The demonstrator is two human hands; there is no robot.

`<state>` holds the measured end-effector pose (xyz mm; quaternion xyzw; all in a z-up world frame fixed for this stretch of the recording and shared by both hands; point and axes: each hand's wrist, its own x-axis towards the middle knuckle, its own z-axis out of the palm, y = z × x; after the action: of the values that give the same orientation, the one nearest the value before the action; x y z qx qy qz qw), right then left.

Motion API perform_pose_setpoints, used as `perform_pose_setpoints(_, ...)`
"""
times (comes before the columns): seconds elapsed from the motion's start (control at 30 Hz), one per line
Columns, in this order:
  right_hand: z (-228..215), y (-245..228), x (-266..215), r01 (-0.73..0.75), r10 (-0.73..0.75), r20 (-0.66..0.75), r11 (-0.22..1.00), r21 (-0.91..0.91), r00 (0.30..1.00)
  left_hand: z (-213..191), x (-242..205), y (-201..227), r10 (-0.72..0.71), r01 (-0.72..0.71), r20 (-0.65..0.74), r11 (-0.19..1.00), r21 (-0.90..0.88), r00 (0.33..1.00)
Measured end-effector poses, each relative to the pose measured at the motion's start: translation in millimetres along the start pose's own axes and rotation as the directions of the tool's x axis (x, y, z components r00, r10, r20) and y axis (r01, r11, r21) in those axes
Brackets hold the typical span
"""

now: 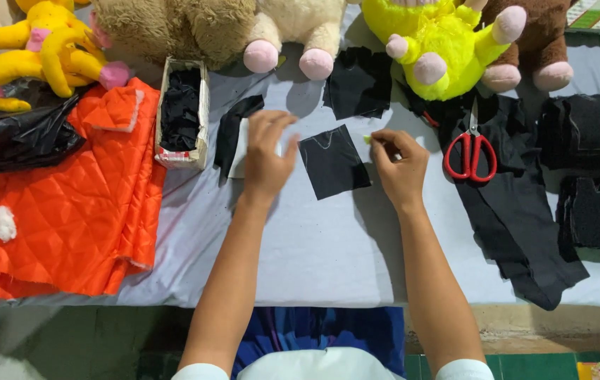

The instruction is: Cutting small shapes from black fabric using scissors and a white template as a guide.

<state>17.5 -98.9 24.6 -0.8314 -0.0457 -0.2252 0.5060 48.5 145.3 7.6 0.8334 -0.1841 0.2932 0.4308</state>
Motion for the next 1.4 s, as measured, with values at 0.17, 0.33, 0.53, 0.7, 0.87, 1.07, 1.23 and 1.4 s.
perform_pose_setpoints(0.17, 10.8, -4.6, -8.9, 0.009, -0.024, 0.118, 0.992, 0.128, 0.993, 12.5, -6.6, 36.8, -0.035, 0.074, 0.121, 0.94, -0.333, 0.992)
perform_pose_setpoints(0.33, 18.5, -1.6, -14.3, -0.038, -0.003, 0.179, 0.973, 0.227, 0.984, 22.7, -14.0, 41.0, -0.072, 0.155, 0.203, 0.889, -0.431, 0.977)
perform_pose_setpoints(0.53, 15.2, -5.1, -11.4, 0.016, -0.046, 0.16, 0.982, 0.187, 0.986, 15.1, -8.5, 31.3, -0.103, 0.147, 0.123, 0.889, -0.433, 0.987)
perform_pose_setpoints(0.7, -9.6, 30.0, 7.9, 0.291, -0.364, -0.13, 0.875, -0.386, 0.922, -15.2, 1.2, 5.5, -0.086, 0.101, -0.123, 0.987, 0.129, 0.989)
perform_pose_setpoints(0.87, -44.4, 49.0, 11.1, -0.003, -0.286, -0.26, 0.666, -0.746, 0.922, -14.2, -6.7, -15.5, -0.171, 0.197, -0.104, 0.91, 0.364, 0.98)
perform_pose_setpoints(1.07, -65.9, 60.2, 0.5, -0.327, -0.074, -0.429, 0.536, -0.778, 0.9, -2.1, -0.6, 16.5, -0.05, 0.034, 0.03, 0.915, 0.403, 0.998)
perform_pose_setpoints(1.23, -73.2, 73.8, -2.7, -0.416, 0.113, -0.423, 0.522, -0.744, 0.899, 20.9, -17.1, 14.1, -0.079, -0.053, 0.265, 0.888, 0.458, 0.961)
perform_pose_setpoints(1.4, -81.6, 94.2, -3.4, -0.431, 0.166, -0.411, 0.543, -0.721, 0.896, 23.9, -22.6, 8.4, -0.096, -0.016, 0.261, 0.919, 0.395, 0.961)
